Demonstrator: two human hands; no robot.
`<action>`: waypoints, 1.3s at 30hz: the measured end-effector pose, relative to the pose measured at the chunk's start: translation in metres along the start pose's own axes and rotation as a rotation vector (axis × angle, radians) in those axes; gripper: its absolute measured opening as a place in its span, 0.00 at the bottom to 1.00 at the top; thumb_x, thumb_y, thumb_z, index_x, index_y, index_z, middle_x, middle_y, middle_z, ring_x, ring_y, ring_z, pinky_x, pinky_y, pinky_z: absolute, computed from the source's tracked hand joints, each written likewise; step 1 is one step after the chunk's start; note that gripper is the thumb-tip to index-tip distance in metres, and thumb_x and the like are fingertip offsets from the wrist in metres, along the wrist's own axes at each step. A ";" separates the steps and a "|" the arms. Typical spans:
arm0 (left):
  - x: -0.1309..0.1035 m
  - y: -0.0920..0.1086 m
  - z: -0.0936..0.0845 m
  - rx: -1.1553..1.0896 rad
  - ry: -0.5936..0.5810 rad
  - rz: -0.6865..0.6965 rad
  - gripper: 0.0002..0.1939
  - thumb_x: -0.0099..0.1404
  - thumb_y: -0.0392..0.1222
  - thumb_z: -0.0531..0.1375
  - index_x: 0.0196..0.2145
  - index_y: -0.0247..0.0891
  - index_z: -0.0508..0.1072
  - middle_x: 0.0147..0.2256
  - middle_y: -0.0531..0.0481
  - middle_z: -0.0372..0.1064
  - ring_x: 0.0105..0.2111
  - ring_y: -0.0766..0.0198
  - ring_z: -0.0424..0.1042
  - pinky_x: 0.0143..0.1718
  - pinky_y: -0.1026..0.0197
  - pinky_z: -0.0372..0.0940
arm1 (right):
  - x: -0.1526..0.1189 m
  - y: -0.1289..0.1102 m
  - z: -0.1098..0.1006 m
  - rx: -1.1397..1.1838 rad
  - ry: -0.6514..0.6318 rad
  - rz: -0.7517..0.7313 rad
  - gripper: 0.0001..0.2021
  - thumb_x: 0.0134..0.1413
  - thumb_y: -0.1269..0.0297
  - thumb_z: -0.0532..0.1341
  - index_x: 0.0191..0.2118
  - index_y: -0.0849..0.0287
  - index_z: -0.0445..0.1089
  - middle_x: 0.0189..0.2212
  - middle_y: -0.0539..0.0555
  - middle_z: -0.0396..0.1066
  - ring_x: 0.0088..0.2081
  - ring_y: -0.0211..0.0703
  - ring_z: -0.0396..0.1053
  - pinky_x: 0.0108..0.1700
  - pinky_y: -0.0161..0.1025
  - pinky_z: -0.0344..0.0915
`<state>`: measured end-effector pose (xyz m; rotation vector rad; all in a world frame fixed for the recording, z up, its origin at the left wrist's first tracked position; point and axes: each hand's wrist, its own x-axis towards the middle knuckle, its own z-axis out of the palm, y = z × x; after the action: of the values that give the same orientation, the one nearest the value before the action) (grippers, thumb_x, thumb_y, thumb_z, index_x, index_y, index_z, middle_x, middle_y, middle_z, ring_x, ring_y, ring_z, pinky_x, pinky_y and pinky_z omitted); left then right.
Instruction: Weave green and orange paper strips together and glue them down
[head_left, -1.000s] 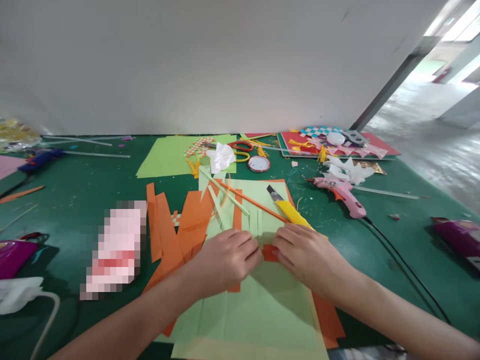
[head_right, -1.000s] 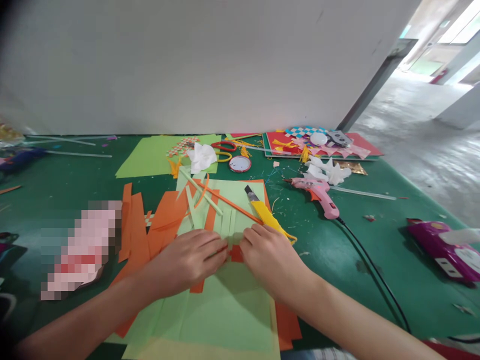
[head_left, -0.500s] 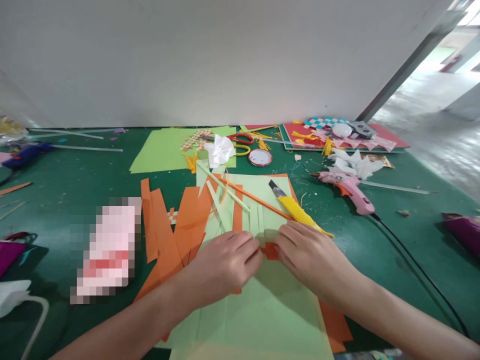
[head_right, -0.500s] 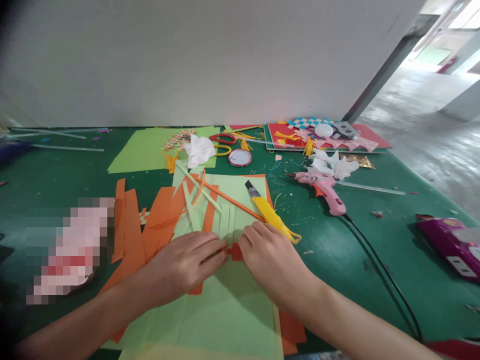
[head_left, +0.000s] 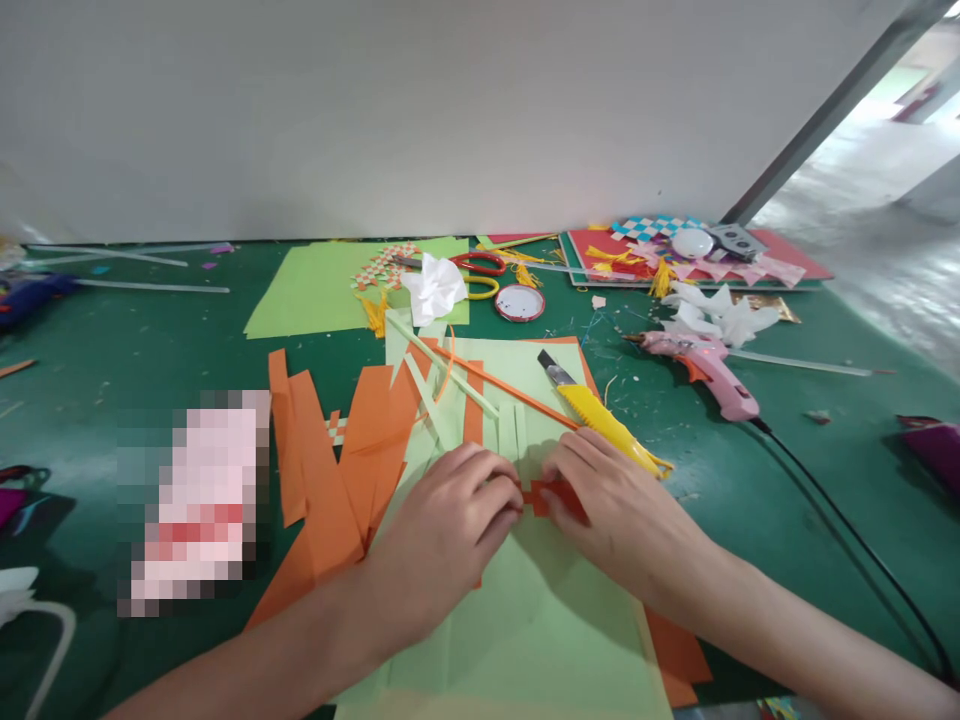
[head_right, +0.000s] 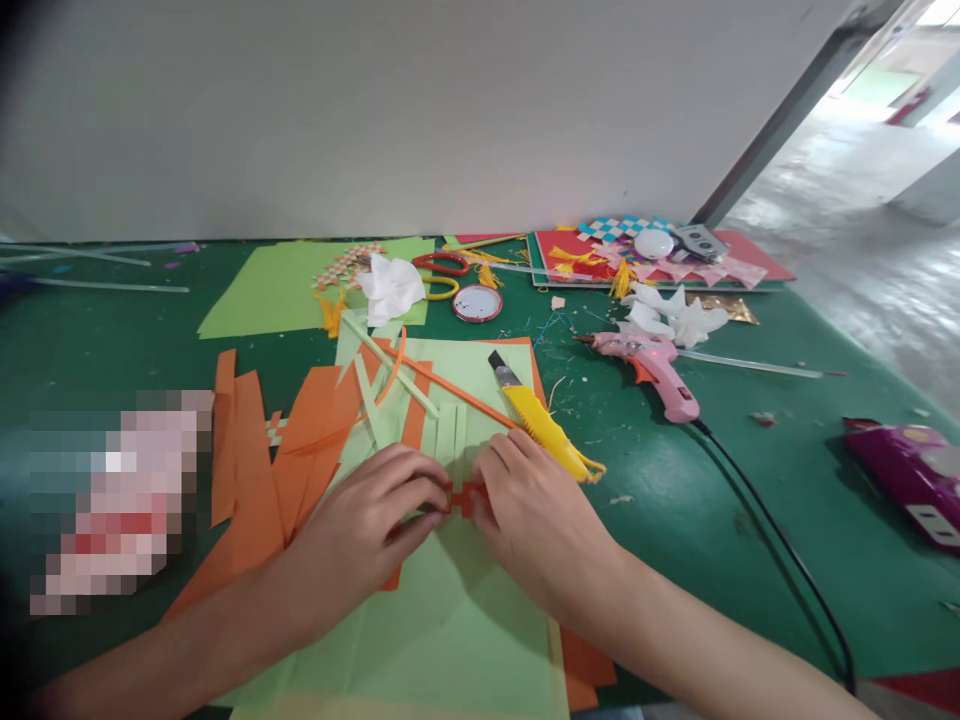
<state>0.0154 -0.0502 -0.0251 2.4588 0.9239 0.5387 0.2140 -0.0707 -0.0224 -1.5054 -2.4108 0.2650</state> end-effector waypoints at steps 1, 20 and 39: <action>0.000 0.000 0.000 -0.014 0.005 -0.010 0.06 0.70 0.35 0.55 0.35 0.37 0.70 0.40 0.49 0.69 0.42 0.61 0.67 0.44 0.56 0.65 | 0.000 0.000 0.001 0.009 0.002 0.005 0.05 0.52 0.77 0.59 0.30 0.61 0.65 0.29 0.53 0.65 0.35 0.47 0.63 0.36 0.43 0.62; -0.001 -0.001 0.000 0.164 -0.054 0.094 0.08 0.72 0.36 0.52 0.42 0.36 0.71 0.40 0.47 0.69 0.42 0.58 0.66 0.45 0.52 0.66 | 0.000 0.003 0.003 0.005 0.022 0.001 0.06 0.53 0.76 0.56 0.29 0.60 0.63 0.28 0.53 0.65 0.33 0.46 0.62 0.35 0.44 0.62; 0.000 -0.001 -0.004 0.308 -0.112 0.184 0.15 0.60 0.22 0.53 0.41 0.35 0.70 0.41 0.47 0.69 0.41 0.55 0.67 0.40 0.53 0.67 | 0.000 0.014 -0.016 -0.005 -0.064 -0.078 0.05 0.52 0.75 0.61 0.29 0.59 0.67 0.29 0.51 0.68 0.33 0.43 0.68 0.32 0.39 0.63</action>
<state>0.0130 -0.0480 -0.0229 2.8382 0.7888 0.3336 0.2312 -0.0647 -0.0111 -1.4222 -2.5151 0.2941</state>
